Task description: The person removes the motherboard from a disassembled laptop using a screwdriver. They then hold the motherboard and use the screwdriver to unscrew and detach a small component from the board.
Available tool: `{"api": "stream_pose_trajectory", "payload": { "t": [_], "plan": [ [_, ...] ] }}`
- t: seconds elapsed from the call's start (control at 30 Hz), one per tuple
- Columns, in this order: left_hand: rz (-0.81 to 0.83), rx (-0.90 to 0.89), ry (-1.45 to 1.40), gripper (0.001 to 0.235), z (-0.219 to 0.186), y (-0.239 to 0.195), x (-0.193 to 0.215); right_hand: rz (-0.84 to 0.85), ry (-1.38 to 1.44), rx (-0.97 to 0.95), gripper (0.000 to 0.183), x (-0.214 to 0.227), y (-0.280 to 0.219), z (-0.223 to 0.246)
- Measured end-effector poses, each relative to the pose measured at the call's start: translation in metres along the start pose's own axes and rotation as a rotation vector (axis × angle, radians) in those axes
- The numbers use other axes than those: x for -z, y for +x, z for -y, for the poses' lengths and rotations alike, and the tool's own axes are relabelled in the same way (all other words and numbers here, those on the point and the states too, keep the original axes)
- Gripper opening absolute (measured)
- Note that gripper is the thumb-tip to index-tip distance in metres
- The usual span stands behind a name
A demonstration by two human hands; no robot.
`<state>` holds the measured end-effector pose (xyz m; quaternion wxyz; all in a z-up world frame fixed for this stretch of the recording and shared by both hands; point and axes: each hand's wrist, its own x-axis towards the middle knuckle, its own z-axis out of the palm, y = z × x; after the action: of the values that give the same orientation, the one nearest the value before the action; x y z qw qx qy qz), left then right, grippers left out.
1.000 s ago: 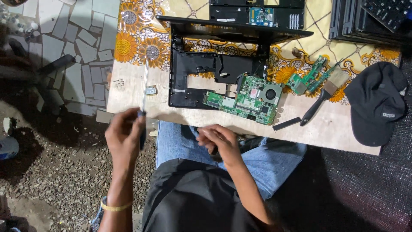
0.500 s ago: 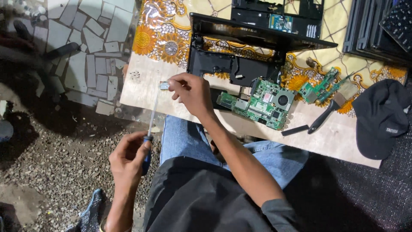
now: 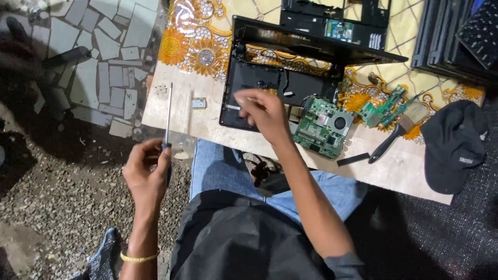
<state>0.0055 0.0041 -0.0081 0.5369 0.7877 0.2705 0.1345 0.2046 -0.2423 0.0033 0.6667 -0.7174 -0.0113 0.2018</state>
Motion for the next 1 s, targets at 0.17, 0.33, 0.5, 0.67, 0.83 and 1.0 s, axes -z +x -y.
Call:
{"api": "stream_pose_trajectory", "payload": {
  "t": [0.17,0.33,0.5,0.67,0.83,1.0],
  "plan": [
    [-0.006,-0.328,0.297,0.027,0.003,0.05,-0.022,-0.111,0.122,-0.134,0.031,0.035,-0.074,-0.007],
    [0.006,-0.438,0.391,0.031,0.021,0.091,-0.041,-0.134,0.246,-0.219,0.029,0.058,-0.141,-0.032],
    [0.071,-0.427,0.415,0.039,0.008,0.098,-0.042,-0.325,0.334,-0.31,0.027,0.084,-0.186,-0.06],
    [0.056,-0.396,0.485,0.042,-0.007,0.093,-0.041,-0.461,0.35,-0.315,0.026,0.113,-0.197,-0.073],
    [0.058,-0.31,0.464,0.043,-0.01,0.08,-0.032,-0.575,0.348,-0.27,0.021,0.146,-0.194,-0.073],
    [-0.063,-0.518,0.497,0.039,-0.005,0.062,-0.027,-0.777,0.209,-0.186,0.027,0.157,-0.184,-0.051]
  ]
}}
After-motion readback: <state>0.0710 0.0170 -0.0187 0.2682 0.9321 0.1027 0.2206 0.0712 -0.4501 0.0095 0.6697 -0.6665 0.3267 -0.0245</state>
